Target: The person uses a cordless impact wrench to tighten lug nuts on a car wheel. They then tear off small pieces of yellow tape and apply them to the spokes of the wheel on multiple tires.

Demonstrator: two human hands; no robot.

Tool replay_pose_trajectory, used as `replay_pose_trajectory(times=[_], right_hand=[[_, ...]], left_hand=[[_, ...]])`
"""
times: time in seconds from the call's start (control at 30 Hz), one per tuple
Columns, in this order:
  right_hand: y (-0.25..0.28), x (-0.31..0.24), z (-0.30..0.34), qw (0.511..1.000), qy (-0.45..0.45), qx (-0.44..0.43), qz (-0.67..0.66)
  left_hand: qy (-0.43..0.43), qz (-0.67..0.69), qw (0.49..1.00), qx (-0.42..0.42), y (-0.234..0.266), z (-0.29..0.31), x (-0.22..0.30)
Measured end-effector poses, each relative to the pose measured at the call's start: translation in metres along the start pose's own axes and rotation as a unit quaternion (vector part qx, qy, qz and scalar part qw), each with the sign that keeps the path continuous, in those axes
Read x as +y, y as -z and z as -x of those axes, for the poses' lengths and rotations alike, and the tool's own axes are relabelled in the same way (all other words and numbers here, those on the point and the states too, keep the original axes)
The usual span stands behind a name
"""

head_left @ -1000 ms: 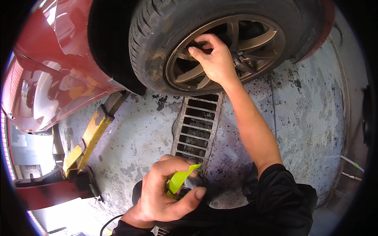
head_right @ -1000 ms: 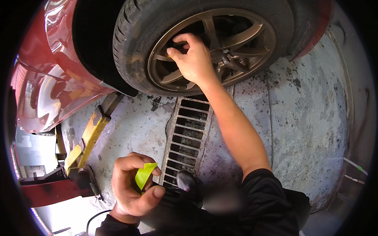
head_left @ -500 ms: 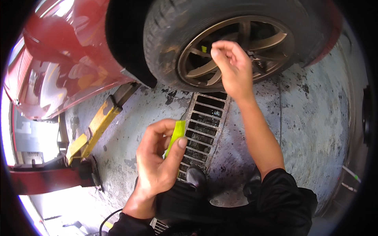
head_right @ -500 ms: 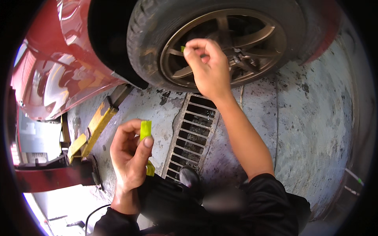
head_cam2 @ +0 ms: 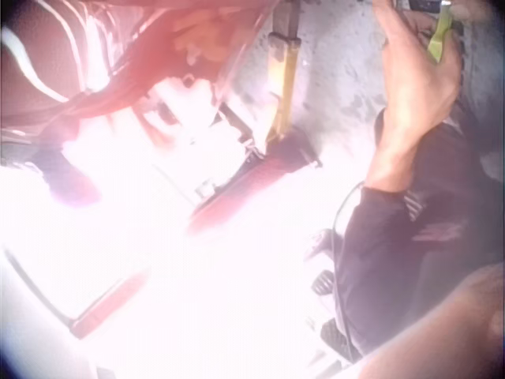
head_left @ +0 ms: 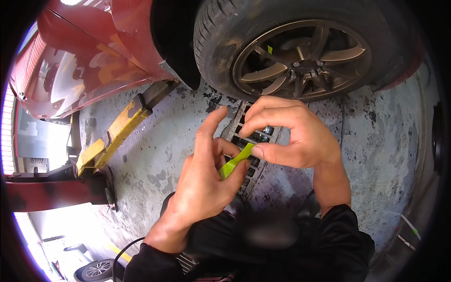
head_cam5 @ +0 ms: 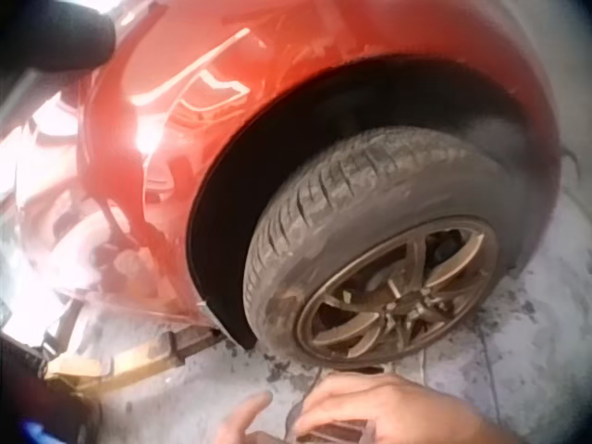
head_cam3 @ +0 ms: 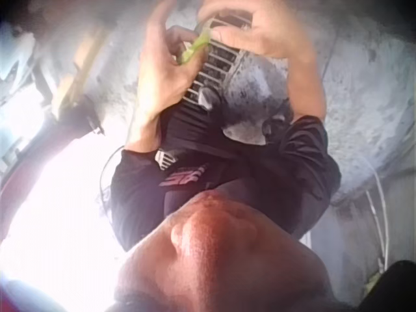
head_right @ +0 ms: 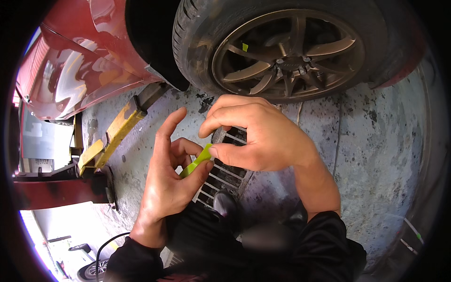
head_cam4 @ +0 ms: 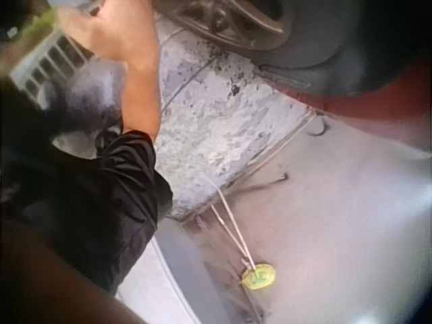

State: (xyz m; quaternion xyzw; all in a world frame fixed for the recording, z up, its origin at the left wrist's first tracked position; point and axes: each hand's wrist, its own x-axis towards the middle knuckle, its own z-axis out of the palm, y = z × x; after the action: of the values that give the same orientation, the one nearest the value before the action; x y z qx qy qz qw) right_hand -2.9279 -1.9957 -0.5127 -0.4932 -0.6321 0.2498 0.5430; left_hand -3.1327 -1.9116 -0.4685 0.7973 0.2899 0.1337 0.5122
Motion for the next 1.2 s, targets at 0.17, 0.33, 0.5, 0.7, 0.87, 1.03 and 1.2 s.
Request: replay_pose_trajectory(times=[0.17, 0.33, 0.5, 0.7, 0.87, 1.03, 1.2], right_hand=[[-0.003, -0.005, -0.006, 0.999, -0.003, -0.032, 0.043], [-0.002, -0.006, -0.006, 0.998, -0.039, -0.046, 0.027], [-0.004, -0.007, -0.007, 0.999, -0.030, -0.023, 0.007], [-0.005, -0.008, -0.006, 1.000, -0.017, -0.010, 0.000], [-0.009, -0.006, -0.006, 1.000, 0.011, 0.007, 0.018], [-0.016, -0.003, -0.005, 0.999, 0.024, 0.006, 0.045], [-0.033, 0.001, -0.003, 0.987, -0.087, 0.047, -0.128]], left_hand=[[-0.010, -0.030, 0.999, -0.008, 0.001, -0.001, -0.003], [-0.003, -0.023, 1.000, 0.003, 0.003, -0.001, -0.004], [0.030, -0.018, 0.999, -0.003, 0.008, -0.003, 0.005], [-0.017, -0.028, 0.999, 0.015, 0.007, -0.003, -0.002], [-0.065, -0.075, 0.995, 0.027, 0.006, -0.005, -0.004], [-0.118, -0.141, 0.982, 0.043, 0.006, -0.005, -0.003], [-0.212, -0.195, 0.951, 0.114, 0.002, -0.005, -0.010]])
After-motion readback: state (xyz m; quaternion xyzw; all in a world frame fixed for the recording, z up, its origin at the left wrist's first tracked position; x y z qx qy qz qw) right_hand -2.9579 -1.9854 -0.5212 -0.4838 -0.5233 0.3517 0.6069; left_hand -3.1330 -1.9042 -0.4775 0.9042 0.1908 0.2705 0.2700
